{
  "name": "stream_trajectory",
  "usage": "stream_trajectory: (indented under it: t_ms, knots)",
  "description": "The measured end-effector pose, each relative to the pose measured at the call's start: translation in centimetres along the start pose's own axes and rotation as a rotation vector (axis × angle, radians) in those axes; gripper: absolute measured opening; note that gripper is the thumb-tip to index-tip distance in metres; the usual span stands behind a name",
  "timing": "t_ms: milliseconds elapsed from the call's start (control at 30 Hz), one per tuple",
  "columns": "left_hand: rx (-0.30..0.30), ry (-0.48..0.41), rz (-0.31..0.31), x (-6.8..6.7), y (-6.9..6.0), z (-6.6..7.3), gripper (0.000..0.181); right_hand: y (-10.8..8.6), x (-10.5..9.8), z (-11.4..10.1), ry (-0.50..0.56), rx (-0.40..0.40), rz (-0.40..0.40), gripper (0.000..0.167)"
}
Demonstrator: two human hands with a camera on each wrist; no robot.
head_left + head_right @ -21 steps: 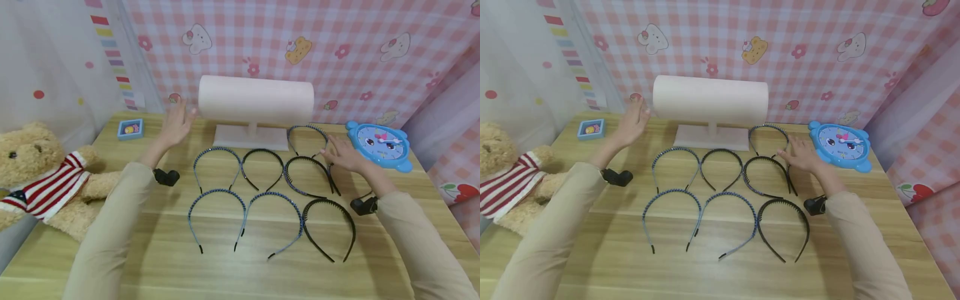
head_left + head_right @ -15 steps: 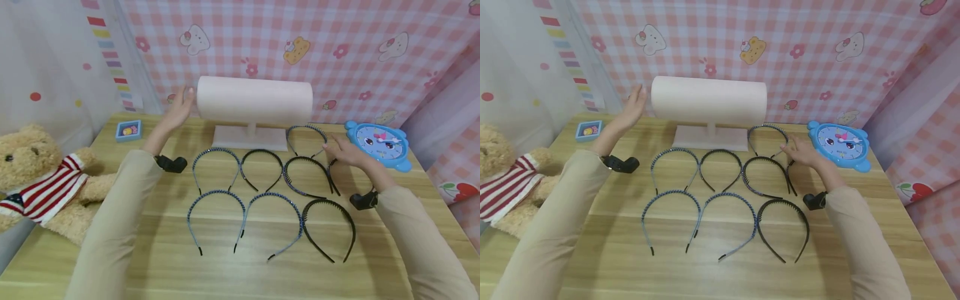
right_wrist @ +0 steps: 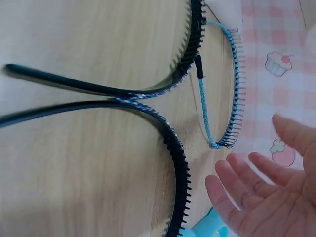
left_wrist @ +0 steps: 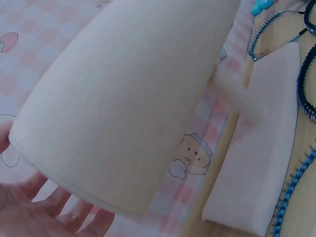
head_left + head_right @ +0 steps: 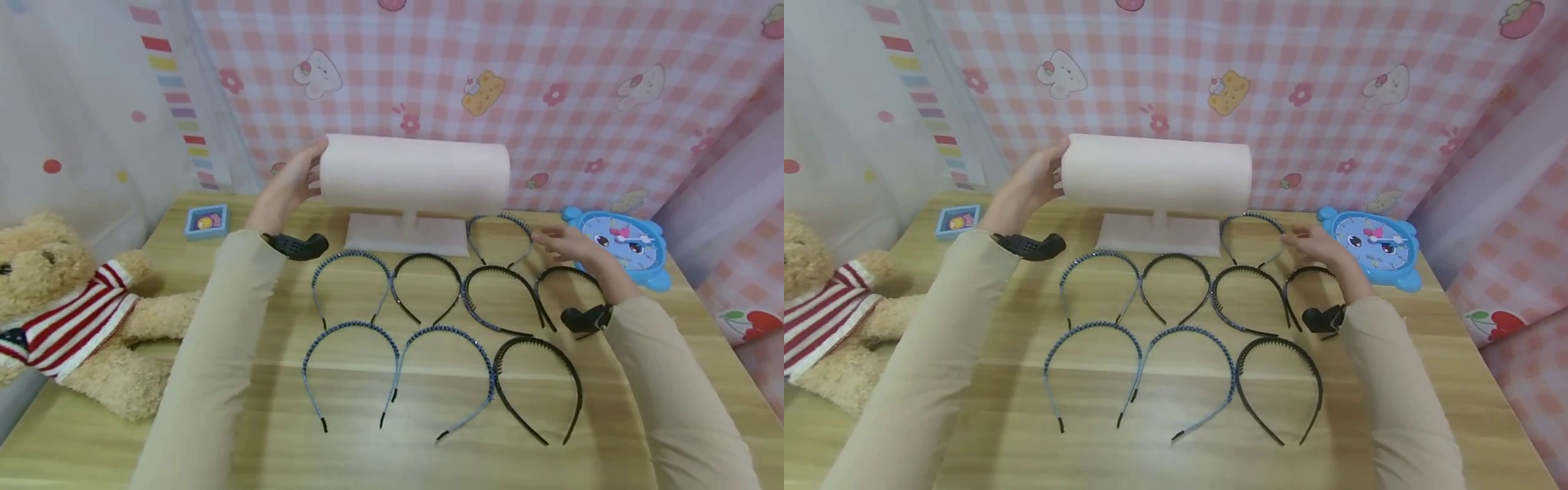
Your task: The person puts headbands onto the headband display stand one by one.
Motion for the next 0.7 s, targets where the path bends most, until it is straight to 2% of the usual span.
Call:
stream_trajectory:
  t_ms: [67, 167, 300, 467, 600, 700]
  knots:
    - [0.019, -0.073, 0.000, 0.1, -0.2, -0.2, 0.030, 0.2, -0.2, 0.2, 0.055, 0.007, 0.002, 0.071]
    - [0.034, -0.119, 0.014, 0.3, -0.4, -0.2, 0.031, 0.4, -0.5, 0.5, 0.088, 0.038, 0.011, 0.069]
    - [0.011, -0.110, 0.025, 1.3, 0.1, -0.3, 0.027, 0.1, -0.9, 1.7, 0.086, 0.110, 0.039, 0.067]
    - [0.009, -0.116, -0.005, 2.2, 0.9, -0.7, 0.028, -0.1, -1.1, 2.9, 0.123, 0.182, 0.107, 0.065]
    - [0.001, -0.131, -0.011, 2.5, 1.8, -0.9, 0.030, 0.2, -0.8, 3.4, 0.104, 0.150, 0.193, 0.056]
    - [-0.013, -0.127, -0.002, 2.9, 1.8, -0.8, 0.032, 1.4, -1.3, 4.5, 0.027, 0.144, 0.240, 0.042]
Point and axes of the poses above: each hand's wrist, its own y-axis towards the middle knuckle, its own x-axis out of the palm, z = x × y, the point moved 2 cm from there along y, towards the middle knuckle, and after that the axes turned 11 degrees about -z, right-handed, at the moved point
